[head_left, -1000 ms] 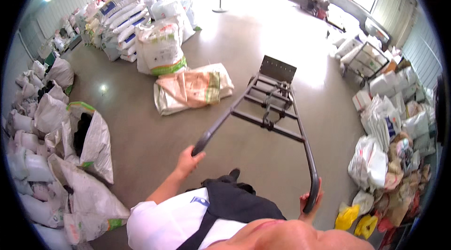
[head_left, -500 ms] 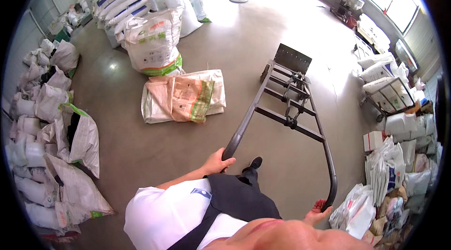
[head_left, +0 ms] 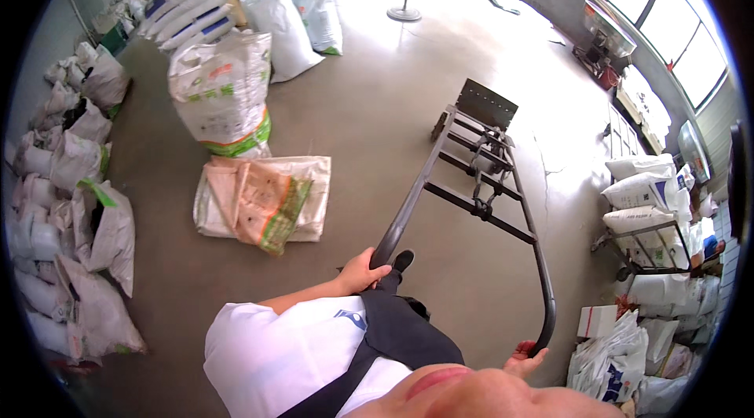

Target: The person pushes an empty hand truck through a factory, picks up a bag by hand, loads it onto the hand truck, and pushes it across the room.

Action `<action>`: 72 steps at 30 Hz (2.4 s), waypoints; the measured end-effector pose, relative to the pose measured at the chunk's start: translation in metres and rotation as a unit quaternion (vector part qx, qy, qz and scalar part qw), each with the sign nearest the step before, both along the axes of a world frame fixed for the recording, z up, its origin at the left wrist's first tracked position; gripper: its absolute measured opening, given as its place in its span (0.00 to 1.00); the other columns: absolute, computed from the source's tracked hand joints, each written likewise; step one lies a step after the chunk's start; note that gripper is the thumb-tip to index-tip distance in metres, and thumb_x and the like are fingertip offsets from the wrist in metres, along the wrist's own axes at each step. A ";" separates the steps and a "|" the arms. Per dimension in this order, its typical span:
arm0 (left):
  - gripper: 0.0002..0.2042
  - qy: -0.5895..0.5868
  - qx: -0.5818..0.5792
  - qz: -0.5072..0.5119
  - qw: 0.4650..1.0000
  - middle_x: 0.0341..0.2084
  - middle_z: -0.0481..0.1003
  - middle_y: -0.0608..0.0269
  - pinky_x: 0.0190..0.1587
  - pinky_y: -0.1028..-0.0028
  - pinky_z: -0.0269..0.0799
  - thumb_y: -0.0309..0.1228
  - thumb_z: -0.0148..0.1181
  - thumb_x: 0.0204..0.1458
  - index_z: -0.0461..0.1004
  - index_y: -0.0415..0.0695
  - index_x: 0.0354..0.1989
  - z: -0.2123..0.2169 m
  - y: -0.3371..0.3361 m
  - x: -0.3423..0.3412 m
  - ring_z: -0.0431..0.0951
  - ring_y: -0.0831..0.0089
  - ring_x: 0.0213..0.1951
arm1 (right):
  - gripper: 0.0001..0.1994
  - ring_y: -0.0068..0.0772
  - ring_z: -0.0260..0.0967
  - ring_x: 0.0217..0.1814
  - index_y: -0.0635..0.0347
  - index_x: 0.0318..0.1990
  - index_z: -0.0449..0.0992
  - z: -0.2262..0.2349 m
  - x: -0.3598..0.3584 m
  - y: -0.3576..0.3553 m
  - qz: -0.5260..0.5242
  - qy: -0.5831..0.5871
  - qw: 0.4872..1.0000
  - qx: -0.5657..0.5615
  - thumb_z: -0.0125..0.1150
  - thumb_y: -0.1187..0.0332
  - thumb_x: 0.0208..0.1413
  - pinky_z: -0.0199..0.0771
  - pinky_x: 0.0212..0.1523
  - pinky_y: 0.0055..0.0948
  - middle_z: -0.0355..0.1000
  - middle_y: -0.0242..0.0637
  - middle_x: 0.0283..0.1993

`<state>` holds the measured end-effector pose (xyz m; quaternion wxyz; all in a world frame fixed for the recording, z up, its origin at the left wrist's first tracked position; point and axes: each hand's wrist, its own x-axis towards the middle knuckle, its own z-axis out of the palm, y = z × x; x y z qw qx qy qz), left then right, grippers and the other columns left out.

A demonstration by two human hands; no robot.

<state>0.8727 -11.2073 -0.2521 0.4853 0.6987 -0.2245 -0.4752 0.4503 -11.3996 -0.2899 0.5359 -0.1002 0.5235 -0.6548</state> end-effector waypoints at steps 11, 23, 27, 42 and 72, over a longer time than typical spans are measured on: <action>0.19 0.012 -0.005 0.040 0.999 0.19 0.69 0.64 0.24 0.75 0.68 0.37 0.61 0.50 0.64 0.37 0.41 0.008 -0.240 0.089 0.71 0.78 0.19 | 0.17 0.25 0.66 0.24 0.52 0.42 0.67 0.002 0.108 -0.256 0.049 0.074 0.996 -0.021 0.55 0.49 0.56 0.71 0.25 0.25 0.66 0.28 0.24; 0.14 0.043 0.009 0.151 0.988 0.19 0.69 0.64 0.23 0.76 0.70 0.31 0.59 0.51 0.65 0.38 0.40 0.014 -0.484 0.142 0.71 0.78 0.18 | 0.16 0.21 0.63 0.29 0.55 0.50 0.60 0.018 0.209 -0.528 0.123 0.231 0.963 -0.065 0.53 0.59 0.60 0.67 0.33 0.23 0.64 0.29 0.29; 0.16 0.069 -0.034 0.159 0.984 0.21 0.69 0.63 0.22 0.77 0.69 0.32 0.59 0.51 0.63 0.36 0.42 0.010 -0.590 0.167 0.71 0.77 0.18 | 0.15 0.21 0.63 0.30 0.55 0.50 0.60 0.008 0.238 -0.652 0.171 0.209 0.956 -0.114 0.53 0.62 0.60 0.68 0.34 0.23 0.65 0.29 0.29; 0.16 0.198 -0.152 0.152 0.956 0.21 0.70 0.58 0.22 0.78 0.68 0.28 0.59 0.49 0.62 0.38 0.42 -0.020 -0.857 0.311 0.72 0.74 0.18 | 0.14 0.21 0.64 0.24 0.57 0.48 0.61 -0.015 0.410 -0.960 0.135 0.197 0.957 -0.166 0.55 0.63 0.59 0.68 0.29 0.22 0.64 0.29 0.23; 0.18 0.098 -0.088 0.342 0.931 0.17 0.69 0.62 0.17 0.77 0.64 0.30 0.57 0.50 0.67 0.37 0.49 -0.149 -1.295 0.571 0.68 0.76 0.13 | 0.12 0.20 0.61 0.21 0.59 0.45 0.59 -0.186 0.760 -1.463 0.249 0.145 0.936 -0.200 0.52 0.67 0.58 0.66 0.26 0.23 0.64 0.31 0.25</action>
